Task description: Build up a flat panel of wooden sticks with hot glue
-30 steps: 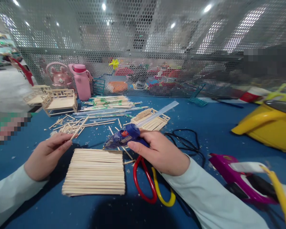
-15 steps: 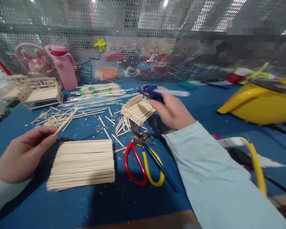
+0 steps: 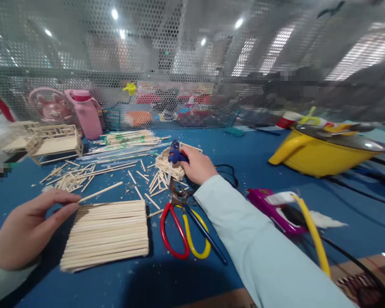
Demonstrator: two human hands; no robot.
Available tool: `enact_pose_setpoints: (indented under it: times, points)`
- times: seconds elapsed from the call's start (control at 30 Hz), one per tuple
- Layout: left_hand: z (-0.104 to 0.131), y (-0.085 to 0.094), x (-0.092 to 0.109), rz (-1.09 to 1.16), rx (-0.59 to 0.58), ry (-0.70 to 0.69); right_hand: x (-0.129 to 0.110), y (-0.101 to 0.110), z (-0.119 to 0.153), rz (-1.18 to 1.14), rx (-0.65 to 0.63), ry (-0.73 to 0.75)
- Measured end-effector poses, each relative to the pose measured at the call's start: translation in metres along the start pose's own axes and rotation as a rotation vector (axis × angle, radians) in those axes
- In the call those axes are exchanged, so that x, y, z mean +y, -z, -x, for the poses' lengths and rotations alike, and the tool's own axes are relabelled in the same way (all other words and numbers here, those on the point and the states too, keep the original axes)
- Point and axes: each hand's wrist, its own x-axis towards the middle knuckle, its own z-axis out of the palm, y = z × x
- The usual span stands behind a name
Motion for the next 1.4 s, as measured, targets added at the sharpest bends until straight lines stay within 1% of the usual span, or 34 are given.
enact_pose_setpoints:
  times: [0.07, 0.1, 0.13, 0.17, 0.2, 0.27, 0.3, 0.33, 0.4, 0.6, 0.7, 0.73, 0.8, 0.87, 0.9, 0.97, 1.03, 1.17, 1.27, 1.4]
  points:
    - [0.000, -0.001, 0.000, -0.010, -0.003, -0.021, -0.011, 0.006, 0.003, 0.061, 0.047, 0.010]
    - [-0.001, -0.002, 0.001, -0.014, -0.009, -0.030, -0.019, 0.011, 0.007, 0.094, 0.100, 0.022]
    - [-0.001, -0.003, 0.002, -0.012, -0.017, -0.037, -0.030, 0.017, 0.011, 0.081, 0.161, 0.050]
    - [-0.001, -0.004, 0.003, -0.007, -0.030, -0.041, -0.041, 0.023, 0.016, 0.013, 0.191, 0.107]
    - [-0.002, -0.005, 0.004, 0.002, -0.045, -0.047, -0.053, 0.028, 0.022, -0.082, 0.186, 0.189]
    - [-0.003, -0.008, 0.007, 0.022, -0.071, -0.064, -0.076, 0.035, 0.033, -0.242, 0.084, 0.400]
    - [-0.004, -0.009, 0.009, 0.031, -0.082, -0.075, -0.085, 0.036, 0.038, -0.279, 0.048, 0.472]
    - [-0.005, -0.011, 0.010, 0.039, -0.091, -0.084, -0.093, 0.036, 0.042, -0.303, 0.012, 0.525]
    - [-0.006, -0.013, 0.013, 0.059, -0.097, -0.098, -0.101, 0.034, 0.047, -0.328, -0.028, 0.581]
    - [-0.004, -0.018, 0.022, 0.117, -0.080, -0.125, -0.105, 0.030, 0.047, -0.392, -0.052, 0.647]
    - [-0.005, -0.015, 0.023, 0.153, -0.062, -0.094, -0.104, 0.028, 0.047, -0.360, -0.035, 0.622]
    - [-0.005, -0.013, 0.021, 0.175, -0.034, -0.053, -0.104, 0.027, 0.047, -0.346, -0.016, 0.595]
    - [-0.008, -0.008, 0.014, 0.224, 0.052, 0.080, -0.102, 0.025, 0.046, -0.334, 0.009, 0.535]
    - [-0.011, -0.003, 0.002, 0.249, 0.115, 0.227, -0.100, 0.023, 0.044, -0.342, -0.016, 0.496]
    - [-0.013, -0.001, -0.004, 0.245, 0.120, 0.286, -0.100, 0.022, 0.043, -0.349, -0.045, 0.489]
    - [-0.015, 0.002, -0.013, 0.225, 0.087, 0.359, -0.099, 0.021, 0.042, -0.362, -0.094, 0.485]
    - [-0.016, 0.004, -0.017, 0.216, 0.022, 0.378, -0.100, 0.020, 0.042, -0.379, -0.120, 0.481]
    - [-0.015, 0.004, -0.012, 0.162, -0.101, 0.333, -0.103, 0.018, 0.044, -0.403, -0.135, 0.482]
    - [-0.013, 0.003, -0.008, 0.135, -0.137, 0.295, -0.105, 0.017, 0.044, -0.389, -0.130, 0.498]
    - [-0.012, 0.002, -0.007, 0.140, -0.157, 0.256, -0.105, 0.016, 0.043, -0.364, -0.134, 0.505]
